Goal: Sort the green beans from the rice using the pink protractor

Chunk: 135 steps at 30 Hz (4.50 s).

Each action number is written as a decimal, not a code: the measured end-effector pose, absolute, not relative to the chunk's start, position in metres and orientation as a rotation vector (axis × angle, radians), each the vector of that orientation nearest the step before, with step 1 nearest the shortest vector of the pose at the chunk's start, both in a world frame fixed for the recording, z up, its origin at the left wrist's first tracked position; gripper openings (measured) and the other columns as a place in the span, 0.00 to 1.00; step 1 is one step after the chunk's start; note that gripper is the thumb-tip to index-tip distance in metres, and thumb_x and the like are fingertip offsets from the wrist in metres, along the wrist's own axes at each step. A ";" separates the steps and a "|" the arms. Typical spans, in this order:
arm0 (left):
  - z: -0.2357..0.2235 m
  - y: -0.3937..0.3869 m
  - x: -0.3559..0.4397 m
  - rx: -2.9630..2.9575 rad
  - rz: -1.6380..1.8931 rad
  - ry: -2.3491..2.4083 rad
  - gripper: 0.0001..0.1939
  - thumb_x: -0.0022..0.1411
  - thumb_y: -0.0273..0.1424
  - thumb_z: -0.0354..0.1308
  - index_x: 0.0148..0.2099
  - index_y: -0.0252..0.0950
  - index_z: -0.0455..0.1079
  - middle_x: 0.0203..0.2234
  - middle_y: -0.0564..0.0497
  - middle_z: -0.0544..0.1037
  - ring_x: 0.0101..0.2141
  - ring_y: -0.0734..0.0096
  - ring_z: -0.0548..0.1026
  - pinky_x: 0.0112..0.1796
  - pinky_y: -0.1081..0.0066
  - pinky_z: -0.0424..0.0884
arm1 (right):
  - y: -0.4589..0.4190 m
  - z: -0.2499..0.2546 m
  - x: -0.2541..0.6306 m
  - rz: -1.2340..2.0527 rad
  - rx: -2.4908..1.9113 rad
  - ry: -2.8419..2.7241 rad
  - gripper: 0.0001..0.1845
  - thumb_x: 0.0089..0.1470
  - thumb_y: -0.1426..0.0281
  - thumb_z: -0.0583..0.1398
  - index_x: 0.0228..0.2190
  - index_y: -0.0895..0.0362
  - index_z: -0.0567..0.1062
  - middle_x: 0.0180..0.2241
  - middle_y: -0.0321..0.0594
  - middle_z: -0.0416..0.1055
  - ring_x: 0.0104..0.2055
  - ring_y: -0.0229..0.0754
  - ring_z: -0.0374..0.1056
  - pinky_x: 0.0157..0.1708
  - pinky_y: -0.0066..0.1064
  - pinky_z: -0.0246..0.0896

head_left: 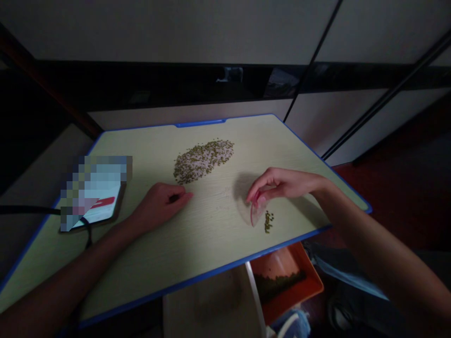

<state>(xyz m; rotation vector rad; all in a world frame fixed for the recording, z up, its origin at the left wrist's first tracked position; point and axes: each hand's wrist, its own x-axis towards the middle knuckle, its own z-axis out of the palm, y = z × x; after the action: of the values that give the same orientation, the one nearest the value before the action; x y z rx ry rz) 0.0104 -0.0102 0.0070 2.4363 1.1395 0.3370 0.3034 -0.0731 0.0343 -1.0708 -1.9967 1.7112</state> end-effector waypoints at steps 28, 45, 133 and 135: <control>0.012 -0.013 0.013 2.392 0.278 1.184 0.19 0.56 0.38 0.46 0.17 0.34 0.53 0.13 0.58 0.54 0.19 0.80 0.55 0.23 0.76 0.51 | -0.114 0.016 0.304 1.282 -1.344 -1.879 0.09 0.45 0.69 0.63 0.30 0.62 0.77 0.28 0.41 0.74 0.29 0.36 0.67 0.28 0.27 0.62; 0.012 -0.012 0.013 2.395 0.278 1.216 0.19 0.56 0.39 0.45 0.17 0.34 0.53 0.13 0.58 0.54 0.19 0.80 0.55 0.23 0.76 0.51 | -0.147 0.010 0.307 1.173 -1.423 -1.657 0.06 0.43 0.70 0.65 0.28 0.59 0.77 0.24 0.37 0.73 0.26 0.36 0.67 0.27 0.27 0.62; 0.002 -0.009 0.012 2.068 0.600 1.030 0.19 0.53 0.35 0.50 0.15 0.35 0.50 0.12 0.60 0.51 0.17 0.82 0.51 0.20 0.76 0.49 | -0.099 0.016 0.244 0.742 -1.656 -1.517 0.12 0.41 0.67 0.60 0.31 0.60 0.72 0.17 0.34 0.67 0.19 0.35 0.62 0.20 0.25 0.57; 0.003 -0.009 0.012 2.069 0.605 1.028 0.19 0.53 0.35 0.50 0.15 0.35 0.50 0.12 0.60 0.51 0.17 0.82 0.51 0.20 0.76 0.49 | -0.109 0.014 0.257 0.676 -1.729 -1.535 0.14 0.42 0.66 0.60 0.32 0.60 0.72 0.16 0.35 0.68 0.19 0.37 0.63 0.20 0.27 0.58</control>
<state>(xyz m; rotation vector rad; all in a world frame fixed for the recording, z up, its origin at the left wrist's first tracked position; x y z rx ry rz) 0.0123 -0.0094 0.0032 2.0686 1.0282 0.6049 0.2568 -0.1089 0.0144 -1.7288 -1.5351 0.6762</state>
